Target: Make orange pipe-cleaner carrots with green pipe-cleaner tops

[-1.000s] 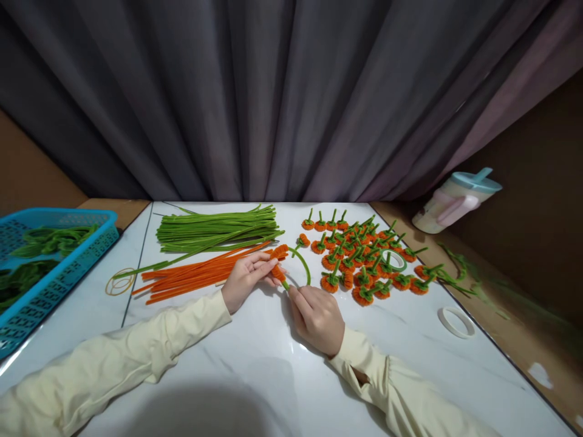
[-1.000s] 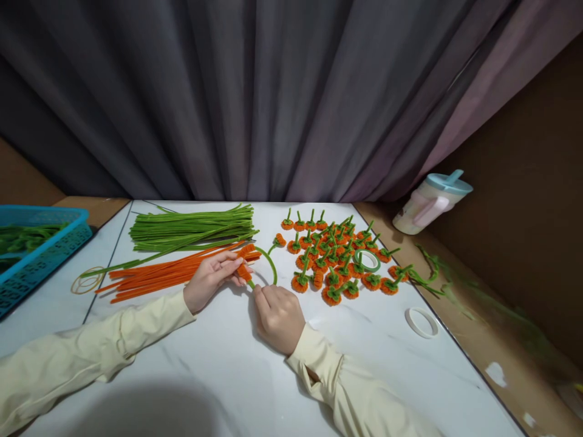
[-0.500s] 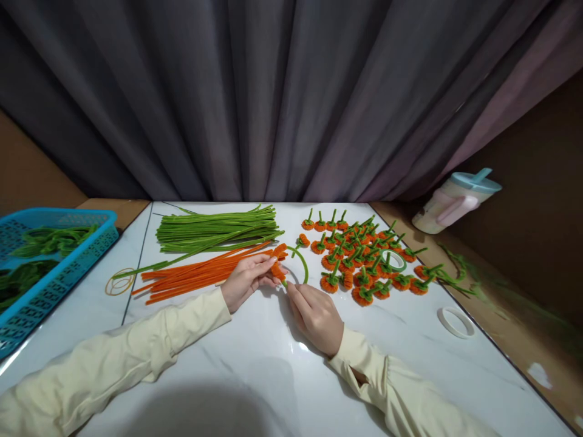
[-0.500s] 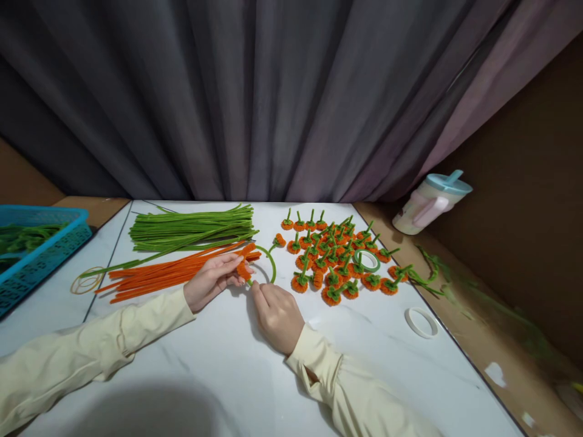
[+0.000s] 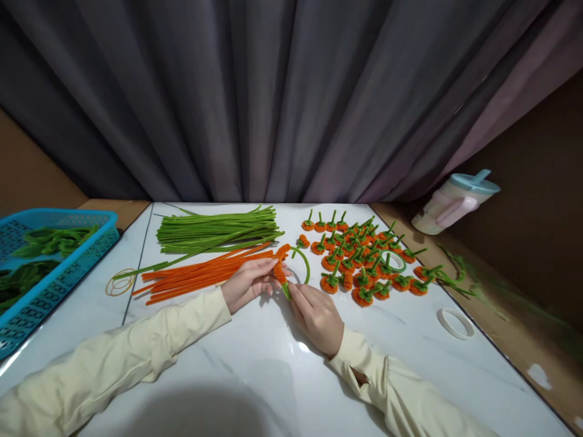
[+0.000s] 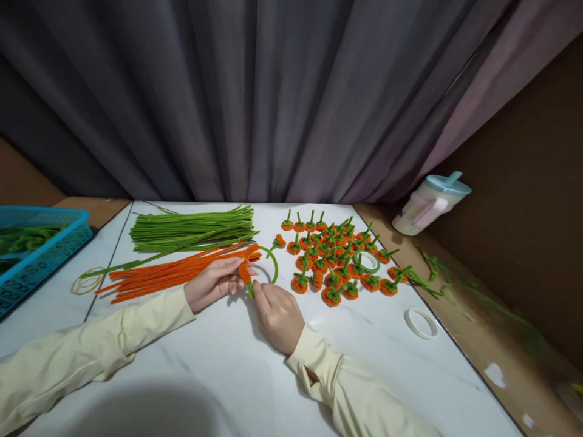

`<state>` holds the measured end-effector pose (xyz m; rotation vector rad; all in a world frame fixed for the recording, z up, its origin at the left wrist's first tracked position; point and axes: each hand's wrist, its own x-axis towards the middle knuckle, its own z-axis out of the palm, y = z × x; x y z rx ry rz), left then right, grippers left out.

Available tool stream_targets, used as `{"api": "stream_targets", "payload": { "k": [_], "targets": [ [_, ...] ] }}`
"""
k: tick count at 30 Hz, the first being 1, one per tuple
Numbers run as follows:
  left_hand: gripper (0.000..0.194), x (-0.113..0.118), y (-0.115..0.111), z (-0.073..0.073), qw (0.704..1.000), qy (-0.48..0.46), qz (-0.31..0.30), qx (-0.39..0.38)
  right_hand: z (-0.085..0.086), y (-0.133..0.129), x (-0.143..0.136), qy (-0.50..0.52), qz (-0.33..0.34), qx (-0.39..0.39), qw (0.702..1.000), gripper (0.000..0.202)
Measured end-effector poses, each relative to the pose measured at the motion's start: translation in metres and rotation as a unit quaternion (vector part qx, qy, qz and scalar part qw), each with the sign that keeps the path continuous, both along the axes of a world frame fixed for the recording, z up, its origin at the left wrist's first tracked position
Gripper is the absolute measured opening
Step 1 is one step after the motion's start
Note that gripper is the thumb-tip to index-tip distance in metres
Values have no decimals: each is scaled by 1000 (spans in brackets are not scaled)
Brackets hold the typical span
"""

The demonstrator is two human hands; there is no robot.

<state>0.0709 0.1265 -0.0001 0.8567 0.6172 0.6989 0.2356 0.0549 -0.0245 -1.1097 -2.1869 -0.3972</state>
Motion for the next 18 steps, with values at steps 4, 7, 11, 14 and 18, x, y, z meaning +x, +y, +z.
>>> {"api": "stream_targets", "payload": {
  "k": [4, 7, 11, 14, 18],
  "targets": [
    [24, -1, 0, -1, 1000, 12, -1, 2, 2, 0, 0, 2, 5, -2, 1000, 22],
    [26, 0, -1, -1, 999, 20, 2, 27, 2, 0, 0, 7, 5, 0, 1000, 21],
    [29, 1, -2, -2, 997, 34, 9, 65, 0, 0, 0, 17, 2, -10, 1000, 21],
    [26, 2, -2, -4, 996, 37, 20, 74, -1, 1, 0, 26, -6, -23, 999, 21],
    [23, 1, 1, -4, 997, 24, 43, 66, 2, 1, 0, 41, -13, -46, 998, 19]
  ]
}}
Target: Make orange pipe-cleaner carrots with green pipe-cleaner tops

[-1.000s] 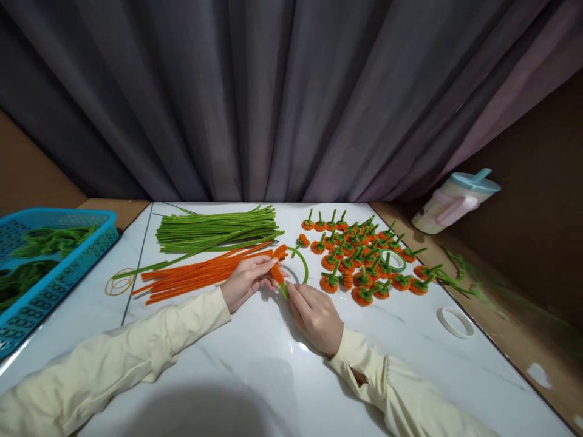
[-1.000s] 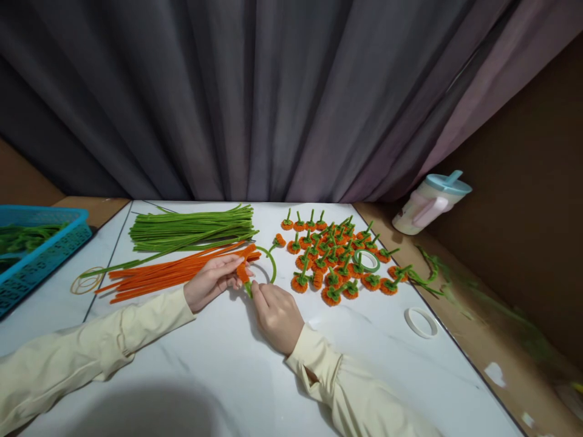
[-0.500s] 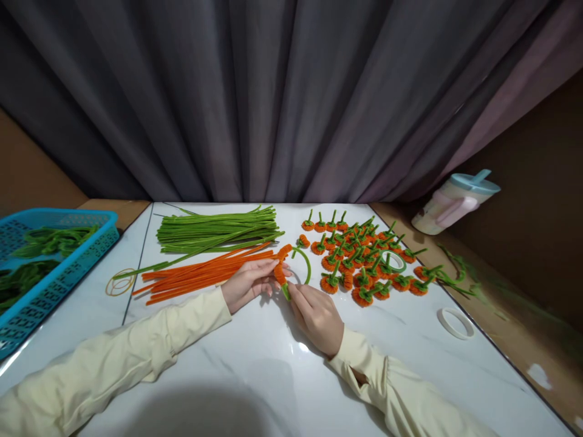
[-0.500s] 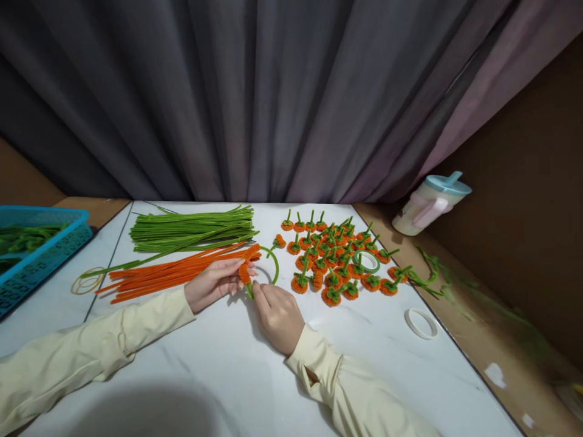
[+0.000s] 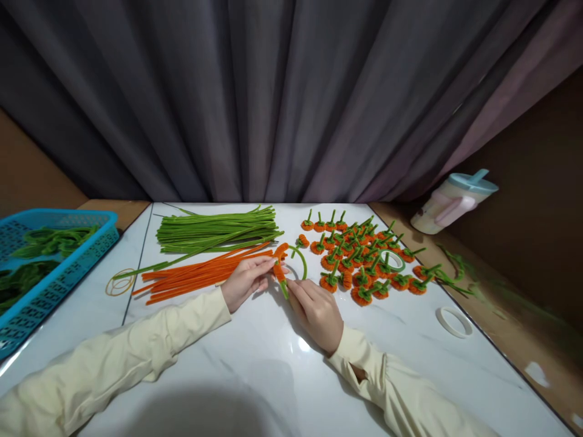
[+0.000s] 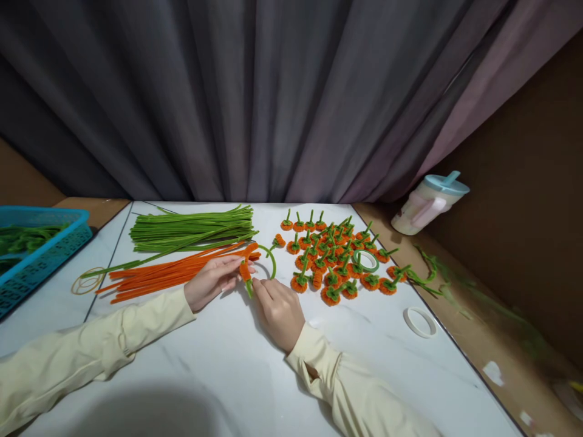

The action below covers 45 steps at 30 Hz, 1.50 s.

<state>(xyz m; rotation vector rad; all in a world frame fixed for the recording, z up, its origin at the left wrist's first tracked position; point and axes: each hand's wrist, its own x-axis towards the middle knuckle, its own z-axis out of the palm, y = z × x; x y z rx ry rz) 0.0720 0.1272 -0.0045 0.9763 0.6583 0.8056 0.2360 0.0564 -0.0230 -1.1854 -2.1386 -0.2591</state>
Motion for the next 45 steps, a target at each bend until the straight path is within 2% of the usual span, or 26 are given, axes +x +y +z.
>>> {"api": "stream_targets", "payload": {
  "k": [3, 8, 12, 18, 24, 30, 35, 45],
  "targets": [
    [23, 0, 1, 2, 999, -17, -9, -29, 2, 0, 0, 22, 17, -11, 1000, 20],
    [26, -1, 0, 8, 990, -73, -67, -103, 3, -2, -1, 37, 33, -8, 999, 18],
    [24, -1, -1, 8, 986, -87, -75, -120, 4, -3, -2, 24, 41, -13, 999, 17],
    [17, 4, -5, 2, 990, -80, -55, -101, 0, -2, -2, 9, 60, -17, 998, 19],
    [24, 9, -13, 8, 997, -27, -38, -64, -4, -2, -4, 6, 58, -23, 998, 20],
    [23, 6, -9, 9, 998, -12, -23, -63, 1, 0, -3, 42, 53, -51, 996, 24],
    [21, 4, -6, 8, 997, -31, -10, -74, 5, 1, -1, -12, 25, -33, 999, 21],
    [28, 9, -11, 6, 1000, 2, -8, 29, 6, -2, -3, -15, 57, -31, 998, 21]
  ]
}}
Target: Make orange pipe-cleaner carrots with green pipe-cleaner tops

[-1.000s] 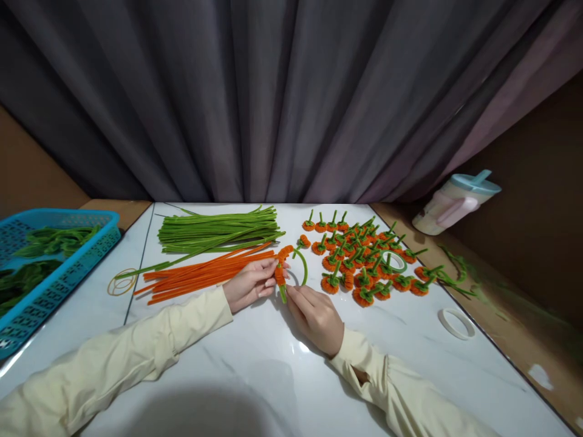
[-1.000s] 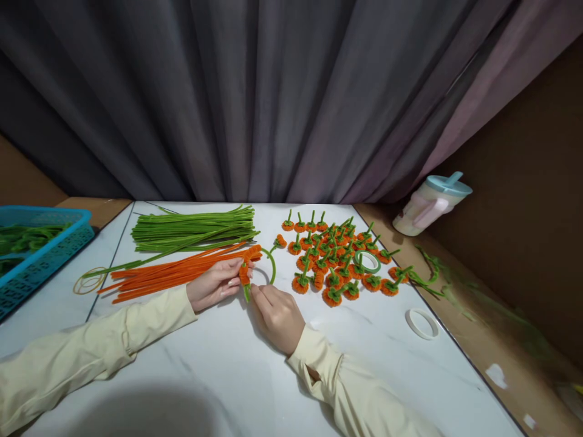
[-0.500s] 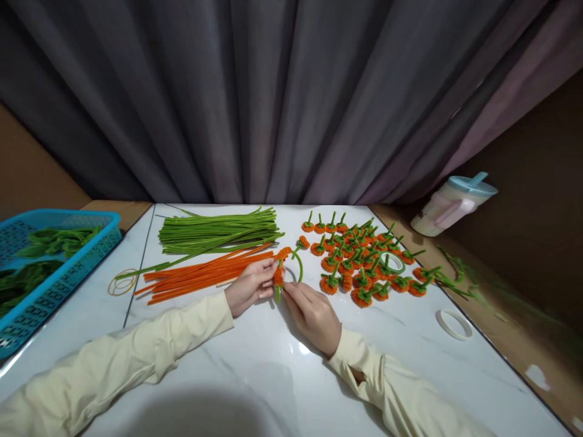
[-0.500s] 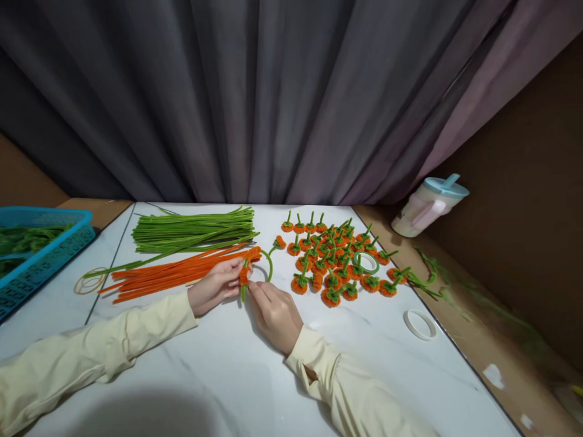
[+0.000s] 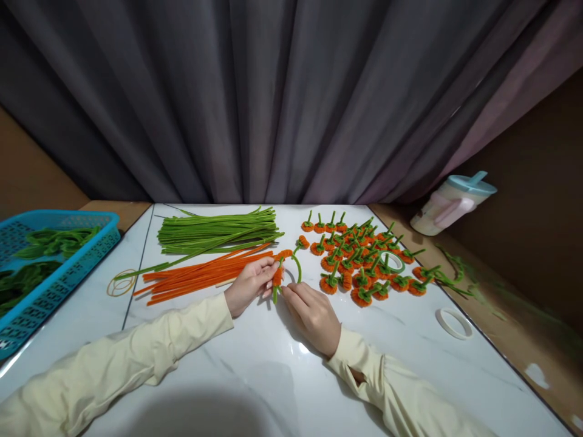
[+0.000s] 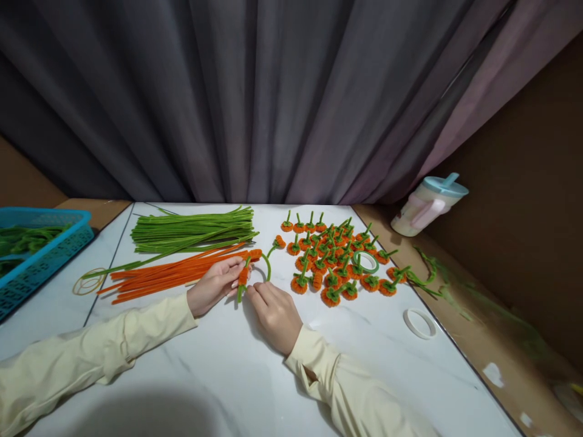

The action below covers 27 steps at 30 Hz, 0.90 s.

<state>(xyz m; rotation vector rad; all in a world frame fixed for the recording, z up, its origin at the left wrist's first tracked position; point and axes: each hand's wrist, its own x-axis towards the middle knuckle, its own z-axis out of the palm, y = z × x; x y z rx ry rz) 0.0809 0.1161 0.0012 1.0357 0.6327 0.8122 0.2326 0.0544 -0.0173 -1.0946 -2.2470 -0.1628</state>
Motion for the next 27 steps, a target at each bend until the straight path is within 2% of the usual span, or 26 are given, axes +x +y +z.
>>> {"api": "stream_targets", "payload": {
  "k": [4, 6, 12, 14, 27],
  "targets": [
    [31, 1, -3, 0, 996, 70, 11, 59, -4, 0, 1, 22, -8, -16, 1000, 21],
    [31, 1, -4, 0, 995, 76, 18, 67, -4, 1, 1, 33, -13, -20, 999, 20],
    [25, -1, 1, 0, 999, -22, 7, -37, 0, 5, 3, 37, -45, -4, 998, 19],
    [24, -2, 2, -1, 999, -26, 3, -45, 0, 5, 3, 36, -44, -2, 998, 20],
    [34, 0, -4, -2, 990, 101, 28, 93, 3, 0, 1, 22, -41, 25, 999, 16]
  ]
}}
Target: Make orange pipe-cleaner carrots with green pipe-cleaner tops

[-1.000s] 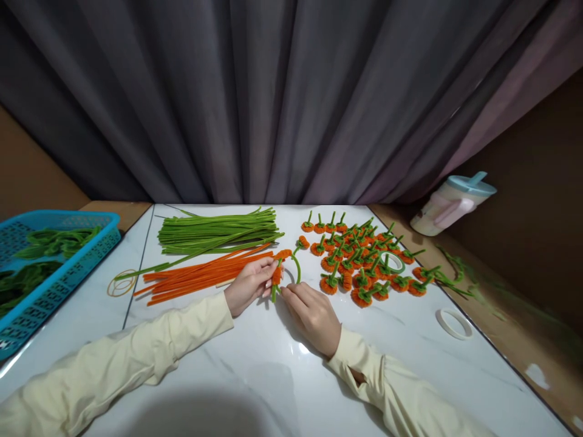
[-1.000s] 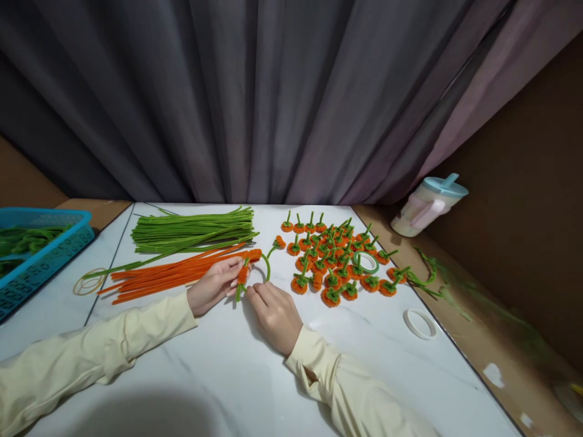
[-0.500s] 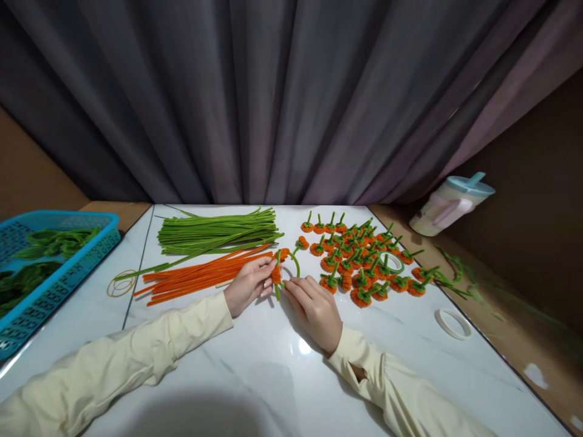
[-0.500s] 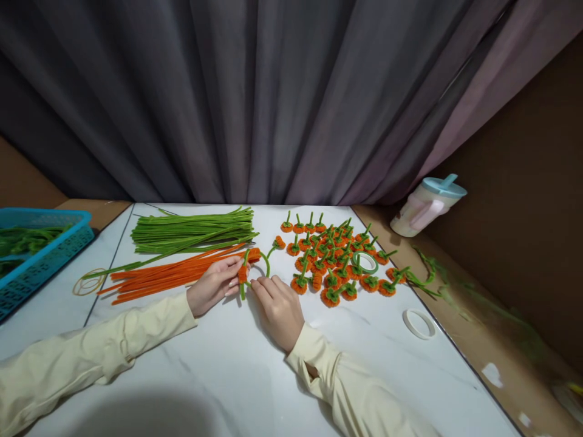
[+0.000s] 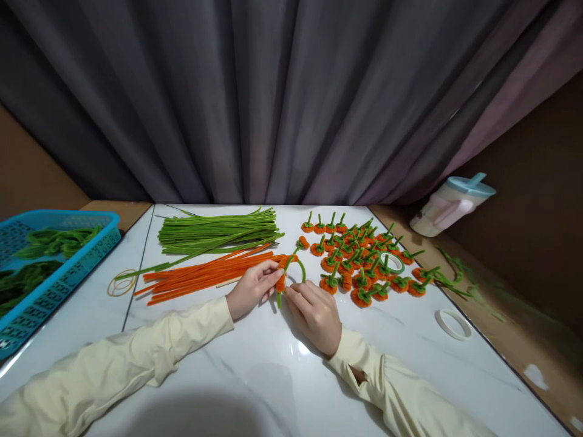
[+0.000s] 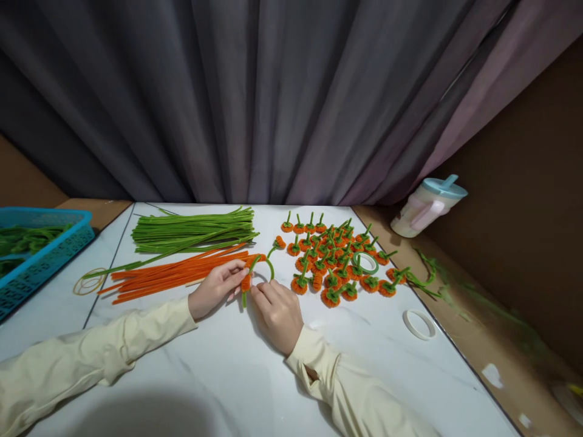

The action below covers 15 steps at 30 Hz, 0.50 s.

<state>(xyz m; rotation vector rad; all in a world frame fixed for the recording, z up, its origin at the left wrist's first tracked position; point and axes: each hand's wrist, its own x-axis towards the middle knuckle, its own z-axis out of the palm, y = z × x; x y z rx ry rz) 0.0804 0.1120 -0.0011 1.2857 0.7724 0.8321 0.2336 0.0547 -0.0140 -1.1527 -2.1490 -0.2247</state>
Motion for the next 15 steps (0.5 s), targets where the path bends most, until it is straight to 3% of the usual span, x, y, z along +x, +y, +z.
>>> {"api": "stream_targets", "payload": {
  "k": [7, 15],
  "targets": [
    [32, -1, -2, 1, 1000, -3, -7, 1, 1, 0, -2, 25, 18, -20, 999, 15],
    [21, -6, 3, 4, 987, -83, -13, -136, 9, -7, -3, 78, 36, 17, 996, 27]
  ]
}}
